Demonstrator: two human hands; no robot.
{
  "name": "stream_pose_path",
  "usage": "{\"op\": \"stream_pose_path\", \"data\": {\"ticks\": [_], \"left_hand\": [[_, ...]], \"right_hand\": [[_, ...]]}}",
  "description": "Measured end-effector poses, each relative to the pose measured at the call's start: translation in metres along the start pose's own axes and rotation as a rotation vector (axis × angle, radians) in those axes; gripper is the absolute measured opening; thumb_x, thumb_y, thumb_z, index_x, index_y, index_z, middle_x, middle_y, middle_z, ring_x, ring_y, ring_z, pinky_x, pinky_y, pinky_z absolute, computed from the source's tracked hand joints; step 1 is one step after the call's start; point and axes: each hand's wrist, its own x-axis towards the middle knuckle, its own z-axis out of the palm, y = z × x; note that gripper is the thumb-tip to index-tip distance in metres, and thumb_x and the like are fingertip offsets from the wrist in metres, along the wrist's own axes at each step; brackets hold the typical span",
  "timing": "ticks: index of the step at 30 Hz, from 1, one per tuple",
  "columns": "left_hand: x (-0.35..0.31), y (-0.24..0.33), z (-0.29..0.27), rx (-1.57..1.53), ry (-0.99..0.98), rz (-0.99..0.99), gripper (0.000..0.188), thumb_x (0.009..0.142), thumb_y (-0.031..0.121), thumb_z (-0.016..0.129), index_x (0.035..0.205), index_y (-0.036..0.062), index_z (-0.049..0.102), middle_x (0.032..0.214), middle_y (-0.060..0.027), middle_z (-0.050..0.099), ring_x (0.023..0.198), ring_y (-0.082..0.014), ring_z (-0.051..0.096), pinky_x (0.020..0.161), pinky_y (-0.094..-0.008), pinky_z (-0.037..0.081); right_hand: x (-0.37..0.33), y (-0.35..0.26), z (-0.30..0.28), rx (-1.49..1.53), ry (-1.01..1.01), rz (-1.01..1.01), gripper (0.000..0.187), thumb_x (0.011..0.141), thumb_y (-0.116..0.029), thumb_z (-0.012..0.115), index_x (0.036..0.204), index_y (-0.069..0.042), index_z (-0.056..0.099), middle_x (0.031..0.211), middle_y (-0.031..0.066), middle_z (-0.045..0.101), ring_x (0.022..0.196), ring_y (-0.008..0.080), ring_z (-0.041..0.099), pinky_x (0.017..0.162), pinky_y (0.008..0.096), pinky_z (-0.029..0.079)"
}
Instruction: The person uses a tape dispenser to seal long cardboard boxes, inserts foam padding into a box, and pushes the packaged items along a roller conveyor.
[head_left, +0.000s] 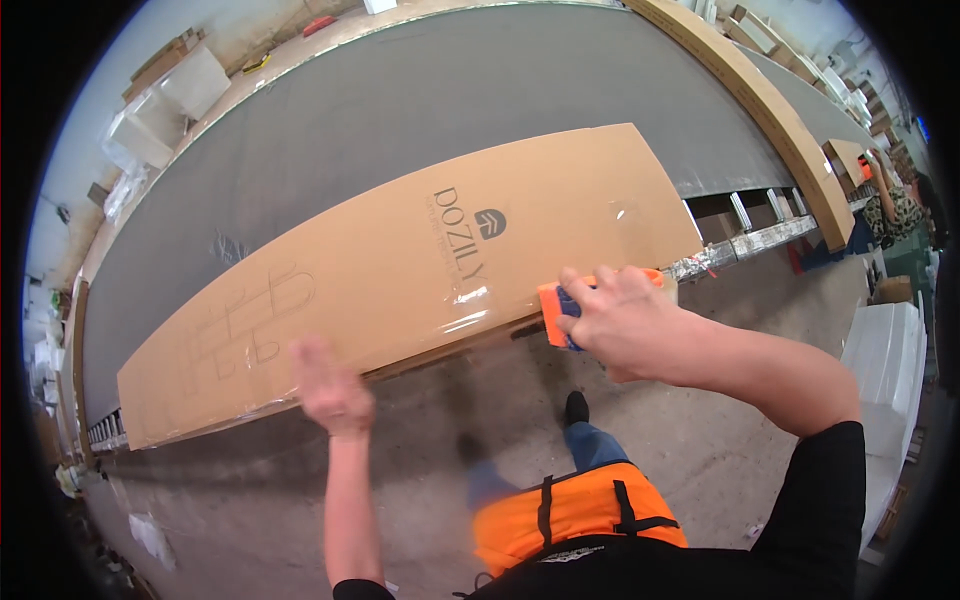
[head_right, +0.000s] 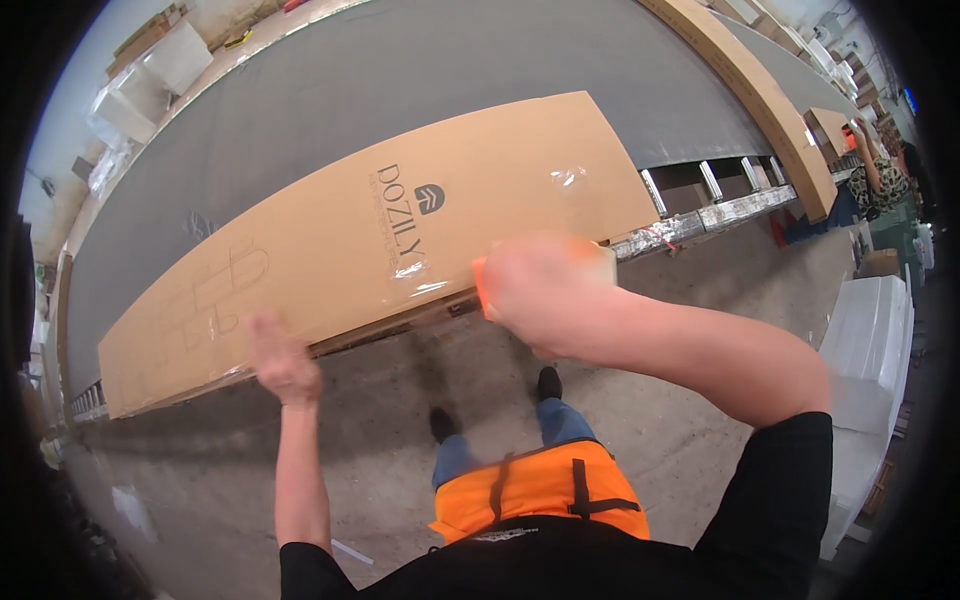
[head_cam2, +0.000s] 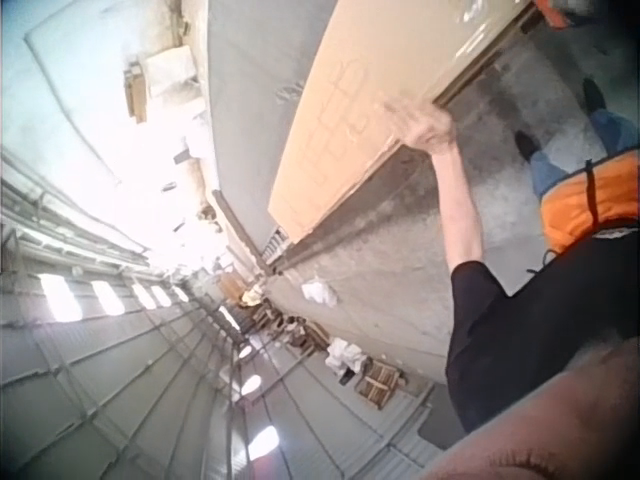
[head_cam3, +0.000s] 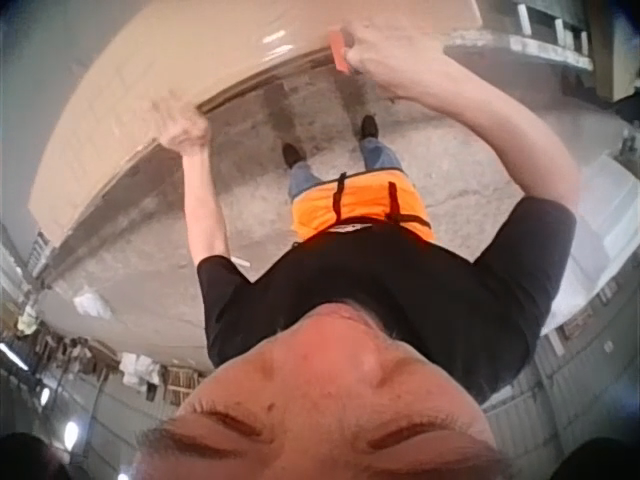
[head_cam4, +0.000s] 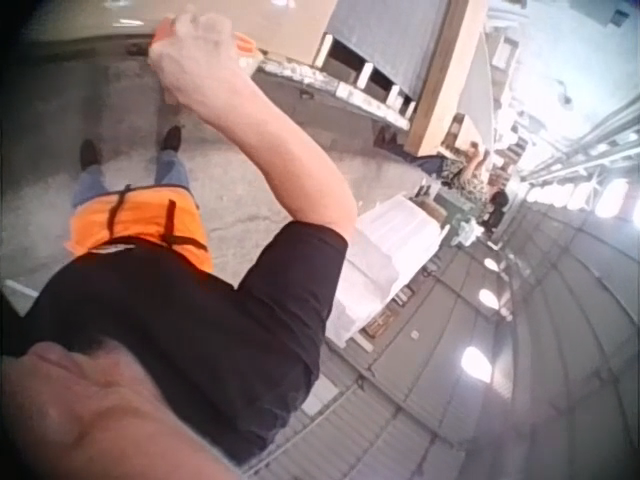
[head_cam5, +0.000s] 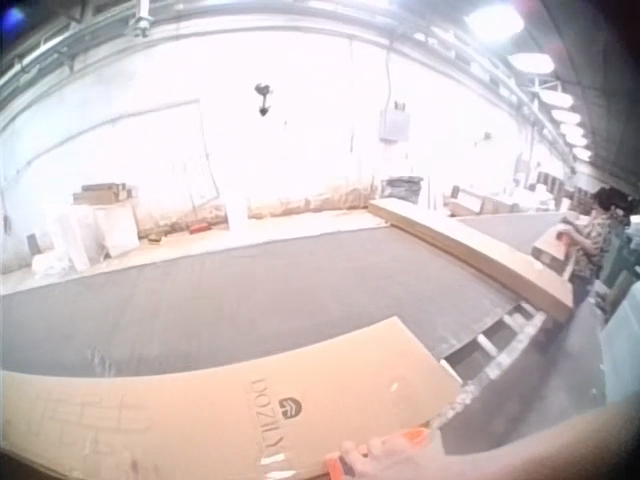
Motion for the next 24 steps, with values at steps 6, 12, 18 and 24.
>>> {"op": "stream_pose_path", "data": {"ticks": [6, 12, 18, 24], "left_hand": [[0.065, 0.158, 0.023, -0.136, -0.243, 0.241, 0.047, 0.102, 0.033, 0.042, 0.139, 0.0069, 0.053, 0.145, -0.0114, 0.051, 0.134, -0.0408, 0.046, 0.112, -0.0489, 0.036], [0.046, 0.149, 0.038, -0.099, -0.262, 0.262, 0.062, 0.102, 0.052, 0.038, 0.137, 0.0039, 0.054, 0.144, -0.0118, 0.052, 0.134, -0.0428, 0.045, 0.109, -0.0521, 0.039], [0.056, 0.147, 0.027, 0.023, -0.234, 0.345, 0.087, 0.086, 0.073, 0.048, 0.133, -0.0002, 0.056, 0.138, -0.0161, 0.056, 0.129, -0.0442, 0.050, 0.107, -0.0525, 0.041], [0.061, 0.140, 0.014, 0.041, -0.237, 0.331, 0.087, 0.087, 0.070, 0.048, 0.134, -0.0025, 0.054, 0.138, -0.0178, 0.056, 0.132, -0.0435, 0.048, 0.107, -0.0519, 0.041]], "right_hand": [[-0.002, 0.005, -0.004, -0.081, -0.014, -0.081, 0.026, 0.061, -0.014, 0.075, 0.084, -0.003, 0.075, 0.104, 0.0199, 0.058, 0.084, 0.0278, 0.064, 0.061, 0.0356, 0.050], [0.011, -0.005, 0.022, 0.000, 0.198, -0.192, 0.016, 0.069, -0.016, 0.067, 0.077, -0.004, 0.073, 0.089, 0.0164, 0.060, 0.077, 0.0246, 0.061, 0.058, 0.0324, 0.047], [-0.017, 0.006, 0.021, 0.058, 0.372, -0.190, 0.017, 0.067, -0.019, 0.067, 0.075, -0.006, 0.074, 0.088, 0.0151, 0.060, 0.077, 0.0254, 0.063, 0.053, 0.0330, 0.047], [-0.067, 0.073, 0.036, -0.002, 0.107, 0.002, 0.022, 0.070, -0.006, 0.070, 0.091, -0.001, 0.073, 0.099, 0.0189, 0.059, 0.082, 0.0283, 0.065, 0.067, 0.0359, 0.055]]}}
